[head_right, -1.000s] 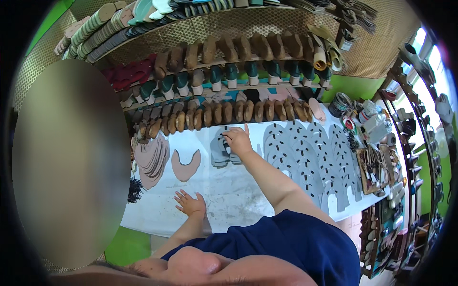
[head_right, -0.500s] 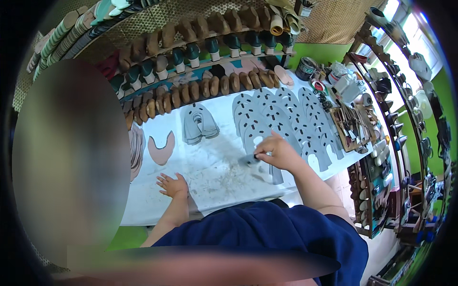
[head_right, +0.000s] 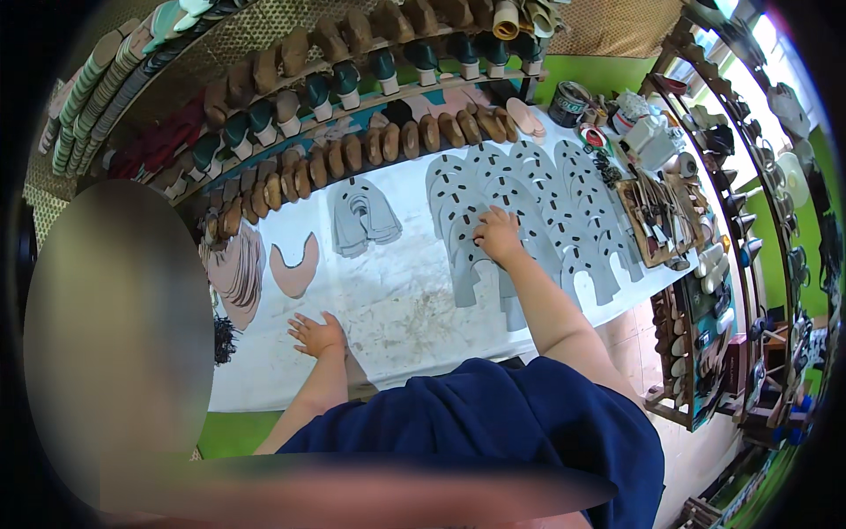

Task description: Organizing and laying out shoe upper components onto templates on a workbench.

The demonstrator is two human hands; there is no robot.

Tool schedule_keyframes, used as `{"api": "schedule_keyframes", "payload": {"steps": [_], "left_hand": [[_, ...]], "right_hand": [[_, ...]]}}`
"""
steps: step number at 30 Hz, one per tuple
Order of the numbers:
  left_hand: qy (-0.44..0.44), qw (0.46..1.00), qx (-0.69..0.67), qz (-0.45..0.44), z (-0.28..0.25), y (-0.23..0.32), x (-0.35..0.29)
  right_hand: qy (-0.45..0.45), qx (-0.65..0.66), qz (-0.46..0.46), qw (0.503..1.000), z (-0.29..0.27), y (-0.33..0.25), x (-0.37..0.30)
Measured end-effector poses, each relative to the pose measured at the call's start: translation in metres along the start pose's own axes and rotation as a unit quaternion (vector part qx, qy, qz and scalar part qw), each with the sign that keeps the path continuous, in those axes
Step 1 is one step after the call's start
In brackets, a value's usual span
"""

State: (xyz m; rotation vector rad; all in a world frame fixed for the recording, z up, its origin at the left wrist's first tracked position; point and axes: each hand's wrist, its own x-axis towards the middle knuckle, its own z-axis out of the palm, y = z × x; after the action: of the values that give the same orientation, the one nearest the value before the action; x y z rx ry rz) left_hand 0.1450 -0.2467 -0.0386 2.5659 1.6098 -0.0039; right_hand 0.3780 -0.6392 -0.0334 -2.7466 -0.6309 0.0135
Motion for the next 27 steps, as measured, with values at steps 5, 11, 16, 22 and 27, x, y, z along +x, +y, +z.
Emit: {"api": "schedule_keyframes", "payload": {"steps": [5,11,16,22,27], "left_hand": [[-0.016,1.0,0.0,-0.006,-0.005,-0.001,0.002],[-0.021,1.0,-0.021,0.001,-0.009,-0.006,0.003],[-0.029,0.999,-0.022,-0.002,-0.007,-0.003,0.006],[-0.035,0.999,-0.019,0.001,-0.005,-0.001,0.008],[-0.047,0.999,-0.021,-0.005,-0.006,-0.004,0.009]], "right_hand": [[-0.032,-0.005,-0.024,0.999,-0.005,-0.005,0.007],[-0.044,0.041,-0.042,0.997,-0.006,-0.057,0.085],[-0.033,0.187,-0.009,0.982,0.035,-0.135,0.185],[-0.007,0.125,0.083,0.989,0.06,-0.21,0.253],[-0.092,0.074,0.065,0.991,0.058,-0.226,0.249]]}}
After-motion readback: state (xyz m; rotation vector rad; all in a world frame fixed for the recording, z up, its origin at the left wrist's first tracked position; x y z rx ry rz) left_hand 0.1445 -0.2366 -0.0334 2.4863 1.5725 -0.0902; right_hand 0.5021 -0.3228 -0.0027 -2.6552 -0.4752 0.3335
